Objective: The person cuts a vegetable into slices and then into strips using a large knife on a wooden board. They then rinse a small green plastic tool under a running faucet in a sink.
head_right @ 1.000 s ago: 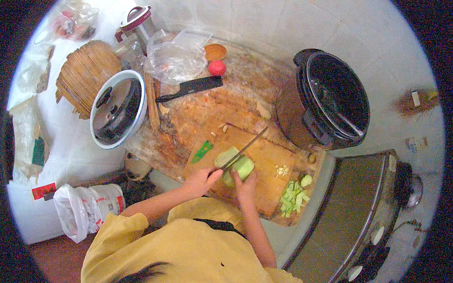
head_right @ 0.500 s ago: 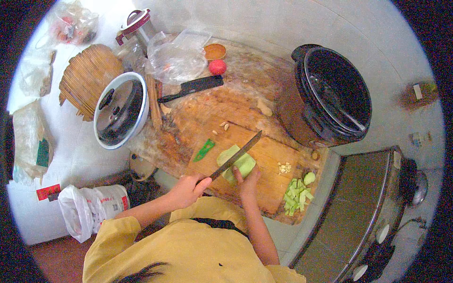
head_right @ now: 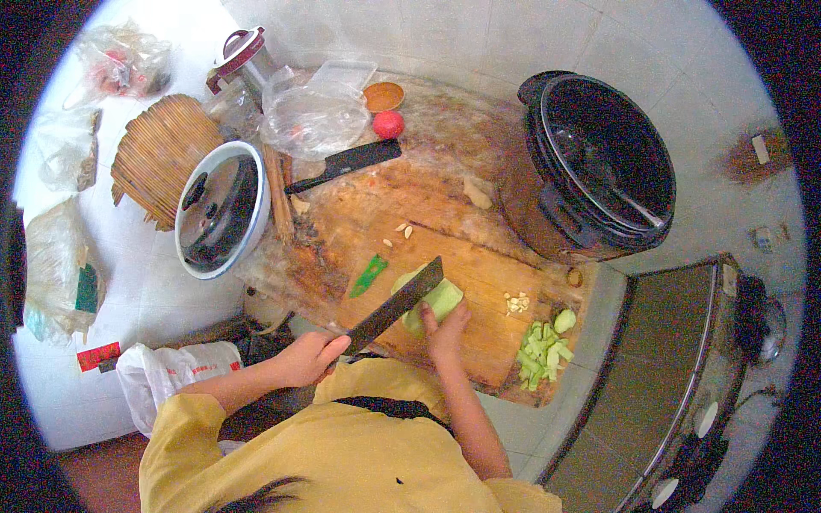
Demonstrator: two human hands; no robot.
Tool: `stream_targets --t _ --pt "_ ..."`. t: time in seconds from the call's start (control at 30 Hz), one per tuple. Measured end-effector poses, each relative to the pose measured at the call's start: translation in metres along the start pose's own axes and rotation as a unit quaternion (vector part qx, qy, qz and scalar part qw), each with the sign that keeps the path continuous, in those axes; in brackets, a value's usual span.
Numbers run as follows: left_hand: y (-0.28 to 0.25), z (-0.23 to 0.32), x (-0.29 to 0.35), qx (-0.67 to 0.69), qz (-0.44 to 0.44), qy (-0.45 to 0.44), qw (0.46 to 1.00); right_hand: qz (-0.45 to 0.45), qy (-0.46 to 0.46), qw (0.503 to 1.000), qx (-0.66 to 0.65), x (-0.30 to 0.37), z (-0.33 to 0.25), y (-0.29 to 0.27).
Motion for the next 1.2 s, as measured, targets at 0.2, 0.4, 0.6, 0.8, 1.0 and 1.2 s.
stream_targets --t 0.2,0.4,0.6,0.8,1.0,1.2 --pt "0.000 0.009 -0.016 -0.024 0.006 0.009 1.000 -0.013 -0.010 0.999 -0.030 -0.004 0.011 0.002" --pt "0.004 0.020 -0.042 -0.008 -0.014 0.009 1.000 -0.040 0.022 0.998 -0.035 0.000 0.008 0.002" --pt "0.014 0.022 -0.070 -0.062 0.037 0.052 0.996 -0.029 0.026 0.999 0.012 -0.001 -0.007 -0.001" --pt "0.043 0.004 -0.101 -0.078 0.109 0.111 0.985 -0.031 0.006 0.999 0.014 0.003 -0.012 -0.005" --pt "0.049 0.017 -0.097 -0.046 0.139 0.149 0.978 -0.023 0.051 0.997 -0.045 0.001 -0.009 -0.013" --pt "0.030 0.023 -0.072 0.003 0.126 0.135 0.983 -0.036 0.034 0.999 -0.004 0.008 -0.012 -0.012"
Point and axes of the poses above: each hand's wrist, its own x-axis away from the middle knuckle, its own y-axis out of the palm, z = x × y, the point moved 5 cm from there along -x, towards the middle knuckle, and after that the axes turned 8 degrees about -y, right-handed, at the moved point
